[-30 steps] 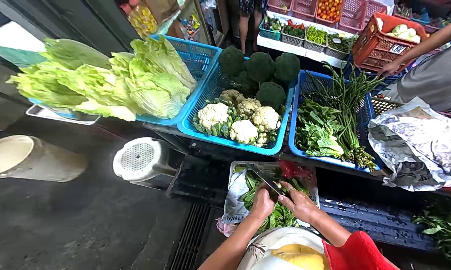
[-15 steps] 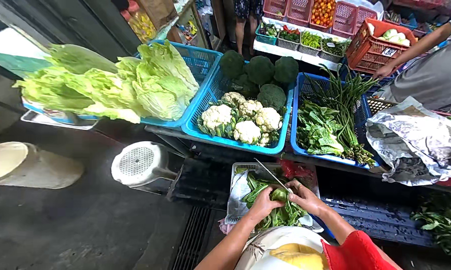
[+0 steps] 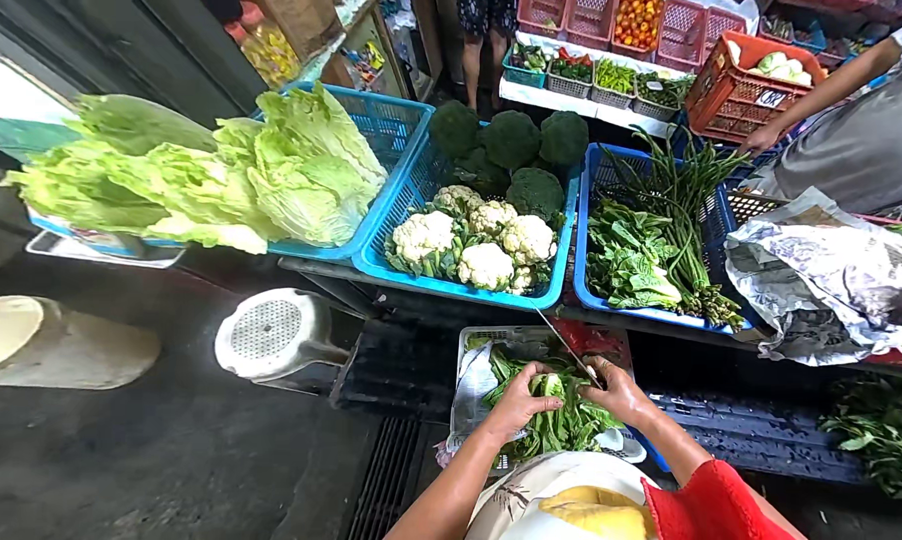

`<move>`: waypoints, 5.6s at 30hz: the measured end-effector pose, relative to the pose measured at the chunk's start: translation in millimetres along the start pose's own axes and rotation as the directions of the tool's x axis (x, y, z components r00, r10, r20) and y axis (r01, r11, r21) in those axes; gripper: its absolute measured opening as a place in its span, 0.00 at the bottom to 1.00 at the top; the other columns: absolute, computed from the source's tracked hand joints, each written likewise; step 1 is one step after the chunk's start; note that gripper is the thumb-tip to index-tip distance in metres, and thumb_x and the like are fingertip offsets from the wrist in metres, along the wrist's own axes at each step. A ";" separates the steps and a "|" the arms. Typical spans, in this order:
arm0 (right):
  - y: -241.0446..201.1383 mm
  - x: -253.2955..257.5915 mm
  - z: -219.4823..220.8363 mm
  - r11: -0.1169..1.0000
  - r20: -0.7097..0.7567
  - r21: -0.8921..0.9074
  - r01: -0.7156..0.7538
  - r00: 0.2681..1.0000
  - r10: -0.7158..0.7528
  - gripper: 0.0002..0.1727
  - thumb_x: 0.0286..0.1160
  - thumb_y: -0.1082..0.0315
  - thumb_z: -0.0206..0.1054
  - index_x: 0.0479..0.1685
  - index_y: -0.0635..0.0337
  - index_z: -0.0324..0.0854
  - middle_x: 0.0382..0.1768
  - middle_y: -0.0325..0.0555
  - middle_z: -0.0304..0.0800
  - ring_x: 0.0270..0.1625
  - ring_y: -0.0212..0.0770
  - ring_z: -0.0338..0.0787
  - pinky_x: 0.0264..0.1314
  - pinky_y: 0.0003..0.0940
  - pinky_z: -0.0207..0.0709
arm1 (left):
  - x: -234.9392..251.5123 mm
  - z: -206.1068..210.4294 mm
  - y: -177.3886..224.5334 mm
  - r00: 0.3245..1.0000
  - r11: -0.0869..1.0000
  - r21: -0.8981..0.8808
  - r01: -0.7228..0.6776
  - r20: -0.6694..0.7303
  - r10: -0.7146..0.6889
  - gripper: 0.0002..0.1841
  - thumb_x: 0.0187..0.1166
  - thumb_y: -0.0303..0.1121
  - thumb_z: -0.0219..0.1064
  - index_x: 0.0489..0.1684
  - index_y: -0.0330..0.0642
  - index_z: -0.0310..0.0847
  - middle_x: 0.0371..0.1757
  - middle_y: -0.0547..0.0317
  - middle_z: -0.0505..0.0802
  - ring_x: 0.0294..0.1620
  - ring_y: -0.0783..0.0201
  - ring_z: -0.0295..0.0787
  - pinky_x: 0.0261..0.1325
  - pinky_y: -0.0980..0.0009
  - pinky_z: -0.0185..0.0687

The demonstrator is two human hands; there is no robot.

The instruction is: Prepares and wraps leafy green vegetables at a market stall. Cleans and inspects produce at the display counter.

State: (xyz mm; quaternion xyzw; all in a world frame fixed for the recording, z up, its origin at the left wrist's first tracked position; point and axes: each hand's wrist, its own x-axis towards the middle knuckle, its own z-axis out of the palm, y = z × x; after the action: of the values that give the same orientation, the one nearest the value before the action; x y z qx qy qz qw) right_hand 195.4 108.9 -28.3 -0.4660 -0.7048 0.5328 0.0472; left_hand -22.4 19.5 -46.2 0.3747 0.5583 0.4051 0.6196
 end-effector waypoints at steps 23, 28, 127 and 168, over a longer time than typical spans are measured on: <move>-65.2 -16.0 -125.5 0.670 -0.545 0.635 0.383 0.838 0.038 0.09 0.88 0.66 0.53 0.49 0.63 0.75 0.20 0.40 0.84 0.11 0.26 0.72 0.13 0.21 0.68 | 59.5 21.7 -14.0 0.996 0.934 0.354 0.055 0.040 -0.074 0.27 0.87 0.45 0.63 0.76 0.33 0.72 0.72 0.37 0.84 0.74 0.51 0.81 0.79 0.54 0.74; -64.1 26.6 -167.6 0.609 -0.584 0.705 0.363 0.785 0.209 0.13 0.92 0.57 0.54 0.47 0.56 0.77 0.23 0.37 0.85 0.11 0.26 0.70 0.13 0.21 0.67 | 52.4 16.8 -28.1 0.971 0.958 0.176 0.226 0.034 -0.235 0.26 0.89 0.42 0.60 0.81 0.38 0.68 0.70 0.41 0.86 0.69 0.52 0.85 0.69 0.52 0.81; 9.8 -13.7 -48.2 0.929 0.155 0.322 -0.182 0.978 0.138 0.32 0.89 0.48 0.57 0.87 0.53 0.64 0.34 0.40 0.79 0.25 0.31 0.73 0.29 0.28 0.70 | 40.6 26.3 -46.8 0.959 0.697 0.717 -0.015 -0.186 0.212 0.21 0.80 0.33 0.65 0.71 0.39 0.82 0.77 0.46 0.83 0.81 0.49 0.75 0.85 0.53 0.67; -1.6 -8.5 -59.6 0.994 -0.179 0.009 0.113 0.978 -0.110 0.16 0.79 0.59 0.65 0.58 0.57 0.86 0.51 0.45 0.92 0.52 0.36 0.90 0.61 0.38 0.83 | 33.3 51.3 30.7 0.982 0.951 -0.256 -0.173 0.030 0.187 0.17 0.81 0.28 0.59 0.64 0.33 0.80 0.55 0.57 0.93 0.56 0.67 0.90 0.63 0.65 0.86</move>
State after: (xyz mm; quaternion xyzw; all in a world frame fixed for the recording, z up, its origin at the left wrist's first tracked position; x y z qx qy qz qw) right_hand 232.8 145.1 2.1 -0.4712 -0.7176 0.4921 0.1444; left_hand 27.7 61.6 -26.0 0.3529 0.4487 0.5172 0.6377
